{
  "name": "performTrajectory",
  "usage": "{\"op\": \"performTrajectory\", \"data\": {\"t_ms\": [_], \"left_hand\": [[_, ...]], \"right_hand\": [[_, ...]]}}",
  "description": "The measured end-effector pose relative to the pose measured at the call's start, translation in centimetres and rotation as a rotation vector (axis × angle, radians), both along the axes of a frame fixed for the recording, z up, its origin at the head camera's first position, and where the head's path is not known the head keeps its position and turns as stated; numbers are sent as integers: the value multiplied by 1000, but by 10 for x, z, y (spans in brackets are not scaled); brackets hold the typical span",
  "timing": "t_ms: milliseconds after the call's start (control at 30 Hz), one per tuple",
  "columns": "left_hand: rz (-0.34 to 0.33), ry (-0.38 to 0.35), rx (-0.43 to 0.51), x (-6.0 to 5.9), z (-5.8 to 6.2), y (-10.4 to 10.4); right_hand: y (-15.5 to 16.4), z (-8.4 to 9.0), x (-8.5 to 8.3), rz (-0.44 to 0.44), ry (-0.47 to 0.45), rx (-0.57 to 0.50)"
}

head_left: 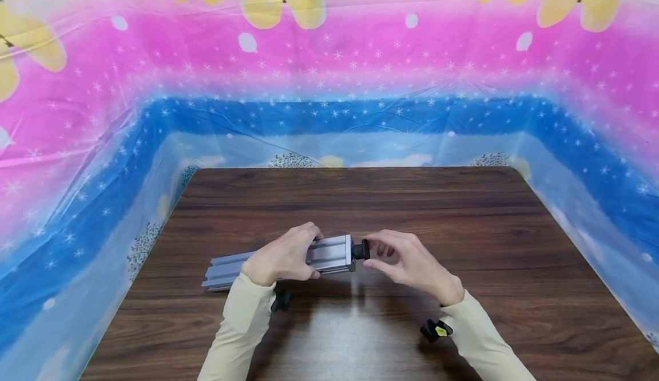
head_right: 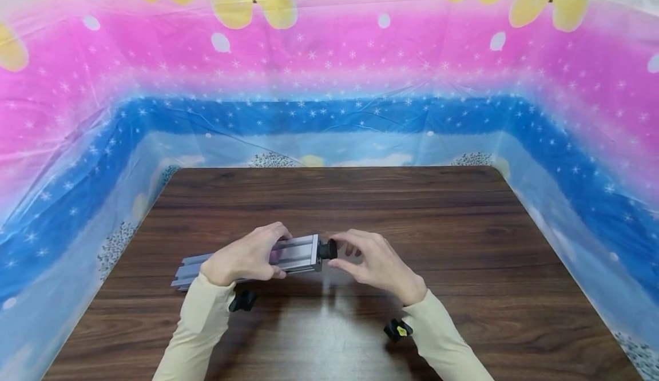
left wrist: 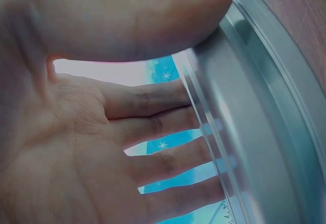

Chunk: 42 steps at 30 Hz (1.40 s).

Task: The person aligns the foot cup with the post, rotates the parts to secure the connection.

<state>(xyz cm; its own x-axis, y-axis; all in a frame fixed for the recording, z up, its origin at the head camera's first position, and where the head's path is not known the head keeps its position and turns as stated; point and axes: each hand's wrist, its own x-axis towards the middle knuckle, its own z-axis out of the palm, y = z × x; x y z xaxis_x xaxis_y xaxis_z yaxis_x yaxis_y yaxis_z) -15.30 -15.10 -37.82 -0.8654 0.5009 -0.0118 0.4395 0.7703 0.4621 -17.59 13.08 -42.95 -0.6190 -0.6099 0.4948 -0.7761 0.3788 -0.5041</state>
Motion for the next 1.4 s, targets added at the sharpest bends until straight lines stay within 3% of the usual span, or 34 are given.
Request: {"op": "performTrajectory", "data": {"t_ms": [533,700,800,1067,1200,1400], "left_hand": [[15,-28,6,-1,-3,3],[10,-30,-8,-1,-4,5],[6,-26,-8,-1,-4,5],[-9,-19,-5,-1,-4,3],[-17,-26,-4,-1,-5,3],[-20,-25,5,-2,-5,4]], "right_hand": [[-16,-6,5,-247,-98,40],[-13,-7,7,-275,-112,95],[-7,-5,7,-238,-118,119],[7,-2,3,43,-75,29],[6,-2,2,47,-34,16],[4,-2,1,15,-49,27]]}}
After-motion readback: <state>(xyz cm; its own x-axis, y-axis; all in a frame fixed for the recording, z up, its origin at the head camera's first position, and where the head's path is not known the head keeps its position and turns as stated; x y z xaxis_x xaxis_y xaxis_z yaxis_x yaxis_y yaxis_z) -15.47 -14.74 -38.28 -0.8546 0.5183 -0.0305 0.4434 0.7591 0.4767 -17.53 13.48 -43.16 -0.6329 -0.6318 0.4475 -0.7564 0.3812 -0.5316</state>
